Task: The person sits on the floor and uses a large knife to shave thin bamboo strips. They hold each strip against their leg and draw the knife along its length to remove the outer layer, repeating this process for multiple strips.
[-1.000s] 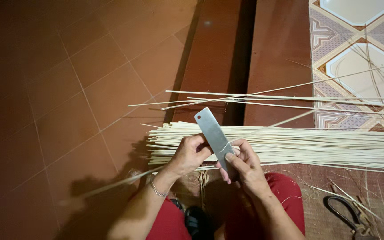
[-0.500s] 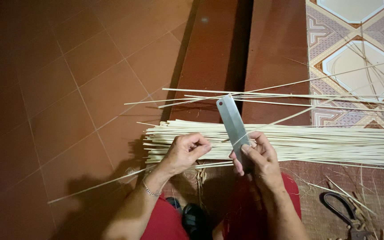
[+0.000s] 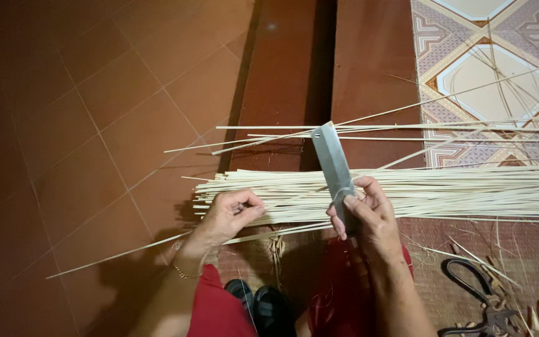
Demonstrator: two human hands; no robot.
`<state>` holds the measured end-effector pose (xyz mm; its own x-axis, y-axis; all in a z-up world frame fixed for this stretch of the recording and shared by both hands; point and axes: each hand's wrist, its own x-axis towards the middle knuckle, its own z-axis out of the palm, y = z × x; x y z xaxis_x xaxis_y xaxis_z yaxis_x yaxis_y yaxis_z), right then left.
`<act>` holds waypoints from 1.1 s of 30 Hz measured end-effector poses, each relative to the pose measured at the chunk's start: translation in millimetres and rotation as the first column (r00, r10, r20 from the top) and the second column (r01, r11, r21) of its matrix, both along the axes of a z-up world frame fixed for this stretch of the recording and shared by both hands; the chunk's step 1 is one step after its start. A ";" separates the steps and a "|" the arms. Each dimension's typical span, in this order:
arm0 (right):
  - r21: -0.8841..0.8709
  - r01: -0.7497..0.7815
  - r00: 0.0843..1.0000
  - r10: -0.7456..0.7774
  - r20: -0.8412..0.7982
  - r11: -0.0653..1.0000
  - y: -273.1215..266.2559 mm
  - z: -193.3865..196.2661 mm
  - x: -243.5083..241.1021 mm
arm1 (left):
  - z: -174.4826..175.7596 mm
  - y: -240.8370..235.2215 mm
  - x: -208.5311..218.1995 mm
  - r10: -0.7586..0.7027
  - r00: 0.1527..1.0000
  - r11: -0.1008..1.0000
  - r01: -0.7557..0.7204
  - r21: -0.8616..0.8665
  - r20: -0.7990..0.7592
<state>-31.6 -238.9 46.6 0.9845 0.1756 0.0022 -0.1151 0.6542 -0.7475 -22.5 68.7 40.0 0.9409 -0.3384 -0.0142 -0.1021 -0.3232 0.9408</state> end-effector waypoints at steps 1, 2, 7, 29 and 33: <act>-0.020 0.006 1.000 -0.006 0.004 1.000 -2.9 0.1 1.6 | -1.5 4.4 -0.3 -0.001 1.000 1.000 0.000 -0.014 -0.010; -0.041 0.012 1.000 -0.011 0.008 0.999 -6.8 0.4 3.7 | -3.7 8.9 -0.2 -0.001 1.000 1.000 0.001 -0.028 -0.020; -0.024 0.069 0.998 -0.068 0.005 0.997 -14.2 -1.8 3.1 | -14.4 39.8 3.4 -0.038 0.996 0.999 0.039 0.011 -0.075; -0.056 -0.151 0.989 0.150 -0.019 0.987 27.6 -12.5 -7.6 | 6.2 -42.7 -2.0 0.042 0.996 0.998 -0.046 -0.042 -0.080; 0.001 -0.058 0.998 0.058 -0.024 0.998 20.6 -4.1 -6.7 | 6.8 -31.9 -4.5 0.035 0.997 0.993 -0.042 -0.108 -0.074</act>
